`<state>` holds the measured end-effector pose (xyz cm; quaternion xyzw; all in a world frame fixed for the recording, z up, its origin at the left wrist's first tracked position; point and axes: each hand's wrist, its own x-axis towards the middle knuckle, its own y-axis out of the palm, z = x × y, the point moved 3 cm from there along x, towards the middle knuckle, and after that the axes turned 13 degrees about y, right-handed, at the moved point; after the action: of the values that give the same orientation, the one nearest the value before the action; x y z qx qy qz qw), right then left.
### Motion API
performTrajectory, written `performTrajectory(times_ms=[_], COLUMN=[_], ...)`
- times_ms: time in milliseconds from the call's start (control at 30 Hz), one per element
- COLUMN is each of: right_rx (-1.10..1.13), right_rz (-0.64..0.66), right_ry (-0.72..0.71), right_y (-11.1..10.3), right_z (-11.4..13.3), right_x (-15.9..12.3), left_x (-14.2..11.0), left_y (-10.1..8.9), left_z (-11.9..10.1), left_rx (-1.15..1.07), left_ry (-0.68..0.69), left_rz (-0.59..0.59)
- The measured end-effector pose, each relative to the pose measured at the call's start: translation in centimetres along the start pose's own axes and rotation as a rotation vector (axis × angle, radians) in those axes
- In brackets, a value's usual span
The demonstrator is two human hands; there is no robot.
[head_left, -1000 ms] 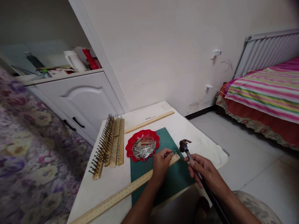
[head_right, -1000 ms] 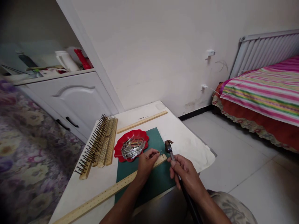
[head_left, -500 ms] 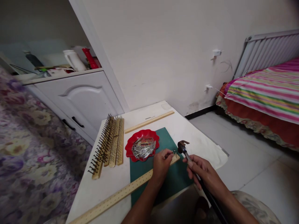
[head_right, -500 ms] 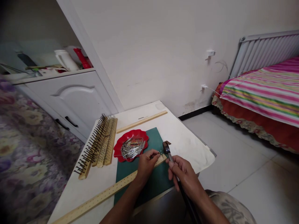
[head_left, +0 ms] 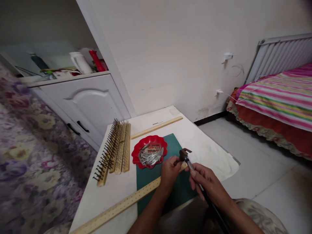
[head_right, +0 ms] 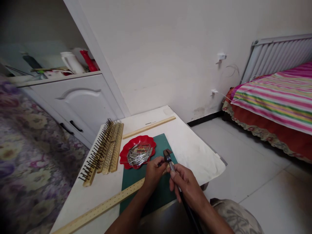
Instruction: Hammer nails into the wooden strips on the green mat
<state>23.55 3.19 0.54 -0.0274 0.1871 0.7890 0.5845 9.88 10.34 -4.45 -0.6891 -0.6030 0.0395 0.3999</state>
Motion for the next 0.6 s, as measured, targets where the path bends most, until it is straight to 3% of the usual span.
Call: performTrajectory(times_ms=[600], right_rx=[-0.010], right_rz=[-0.011], right_ry=[-0.027], right_y=[-0.37], right_z=[0.14], right_x=[0.17], left_x=[-0.04], left_y=[-0.09], left_z=[-0.26], left_rx=[0.015], left_ry=[0.001], left_rz=[-0.002])
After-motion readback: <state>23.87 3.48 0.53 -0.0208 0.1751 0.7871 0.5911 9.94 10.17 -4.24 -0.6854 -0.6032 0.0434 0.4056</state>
